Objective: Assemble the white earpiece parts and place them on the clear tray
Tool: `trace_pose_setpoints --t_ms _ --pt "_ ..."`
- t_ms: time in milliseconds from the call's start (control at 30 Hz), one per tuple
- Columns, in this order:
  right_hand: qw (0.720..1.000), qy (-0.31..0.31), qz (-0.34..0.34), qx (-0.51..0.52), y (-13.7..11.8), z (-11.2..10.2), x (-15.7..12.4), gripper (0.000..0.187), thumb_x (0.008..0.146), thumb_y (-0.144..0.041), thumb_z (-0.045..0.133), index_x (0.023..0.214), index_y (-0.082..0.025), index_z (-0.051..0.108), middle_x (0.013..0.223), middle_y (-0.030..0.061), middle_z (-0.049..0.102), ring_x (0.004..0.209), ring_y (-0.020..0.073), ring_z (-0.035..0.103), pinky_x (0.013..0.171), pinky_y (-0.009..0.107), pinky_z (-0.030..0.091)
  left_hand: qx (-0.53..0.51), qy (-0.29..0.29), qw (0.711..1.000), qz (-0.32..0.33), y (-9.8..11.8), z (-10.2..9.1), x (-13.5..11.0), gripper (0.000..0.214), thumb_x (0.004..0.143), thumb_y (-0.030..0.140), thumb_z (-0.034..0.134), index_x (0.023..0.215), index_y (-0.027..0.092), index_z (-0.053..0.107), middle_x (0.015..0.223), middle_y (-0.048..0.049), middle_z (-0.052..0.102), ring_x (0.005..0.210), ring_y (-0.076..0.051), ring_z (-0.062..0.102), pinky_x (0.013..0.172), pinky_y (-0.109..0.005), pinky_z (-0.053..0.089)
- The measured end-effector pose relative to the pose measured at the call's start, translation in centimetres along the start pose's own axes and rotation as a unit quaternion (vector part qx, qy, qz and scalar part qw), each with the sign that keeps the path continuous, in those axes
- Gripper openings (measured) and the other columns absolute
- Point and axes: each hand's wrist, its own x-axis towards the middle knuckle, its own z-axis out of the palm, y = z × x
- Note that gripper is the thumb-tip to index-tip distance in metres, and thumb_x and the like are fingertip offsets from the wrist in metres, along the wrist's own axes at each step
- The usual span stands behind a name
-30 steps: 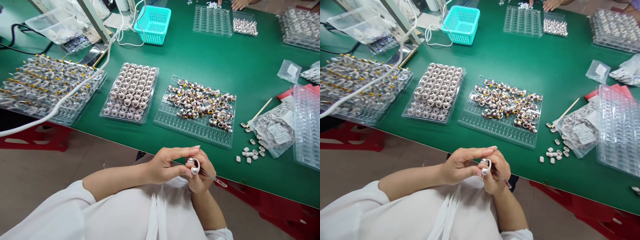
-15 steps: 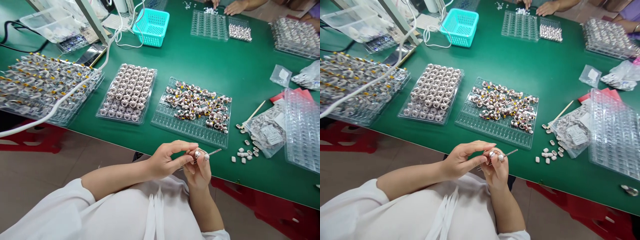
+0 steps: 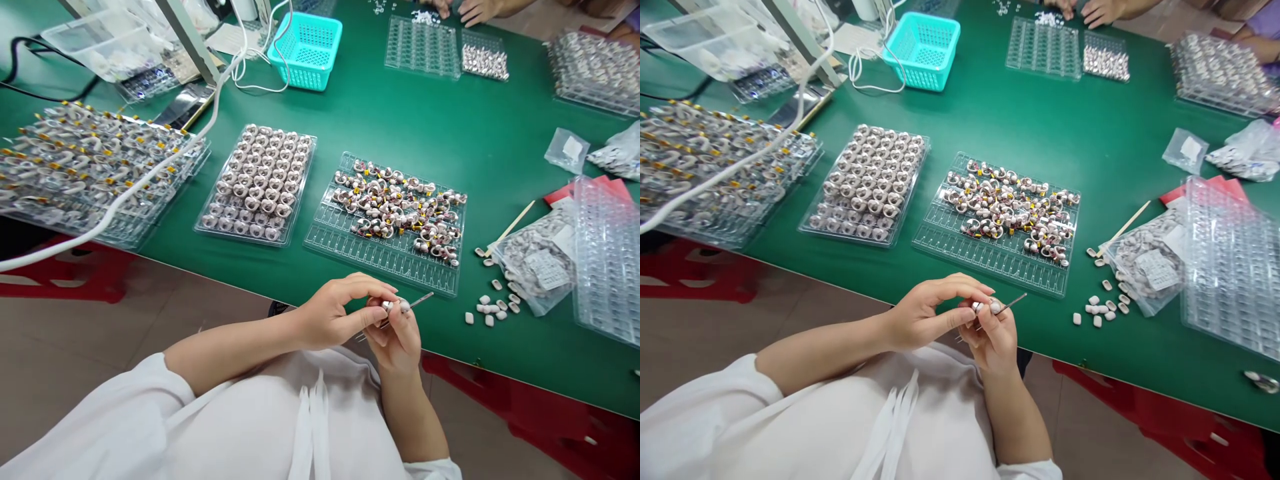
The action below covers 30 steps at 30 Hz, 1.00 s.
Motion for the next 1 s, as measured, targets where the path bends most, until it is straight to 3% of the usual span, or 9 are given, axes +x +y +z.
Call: trace_pose_setpoints --t_ms 267,467,567,767,1000 --pt "0.998 0.003 0.054 0.029 -0.5 0.1 0.0 0.030 0.083 -0.046 0.073 0.083 -0.016 0.068 0.062 -0.0026 0.052 0.040 0.0032 0.030 0.037 0.020 0.021 -0.127 0.030 0.983 -0.127 0.0 0.1 0.2 0.020 0.090 0.030 0.067 0.100 0.015 0.075 0.117 -0.0132 0.073 0.112 -0.025 0.068 0.098 -0.036 0.054" --pt "0.999 0.026 0.035 -0.010 -0.5 0.0 0.0 0.031 0.081 -0.042 0.075 0.072 -0.015 0.063 0.058 -0.0036 0.048 0.042 0.0044 0.036 0.041 0.021 0.022 -0.171 0.061 0.970 -0.159 -0.4 0.4 0.1 0.019 0.086 0.031 0.071 0.095 0.015 0.076 0.115 -0.0115 0.073 0.096 -0.022 0.071 0.083 -0.032 0.059" --pt "0.999 0.037 0.024 -0.022 -0.6 0.1 0.0 0.028 0.079 -0.040 0.078 0.075 -0.016 0.065 0.057 -0.0044 0.047 0.042 0.0042 0.035 0.041 0.021 0.023 -0.128 0.074 0.982 -0.119 -0.7 0.4 -0.1 0.015 0.087 0.026 0.069 0.096 0.016 0.076 0.114 -0.0111 0.073 0.101 -0.022 0.070 0.088 -0.032 0.057" --pt "0.999 0.017 0.035 0.019 -1.0 0.4 -0.1 0.029 0.076 -0.041 0.081 0.073 -0.016 0.065 0.062 -0.0020 0.052 0.043 0.0042 0.038 0.040 0.019 0.025 -0.008 0.052 0.998 0.039 -0.8 0.1 -0.1 0.016 0.091 0.018 0.065 0.101 0.017 0.077 0.110 -0.0133 0.075 0.108 -0.023 0.067 0.098 -0.039 0.054" --pt "0.999 -0.025 0.025 0.009 -0.8 -0.2 -0.2 0.028 0.077 -0.041 0.080 0.074 -0.016 0.067 0.060 -0.0022 0.051 0.042 0.0044 0.036 0.039 0.019 0.026 0.000 0.009 0.998 0.056 -1.0 -0.5 -0.1 0.024 0.093 0.017 0.063 0.112 0.022 0.078 0.117 -0.0135 0.075 0.114 -0.024 0.066 0.100 -0.038 0.053"
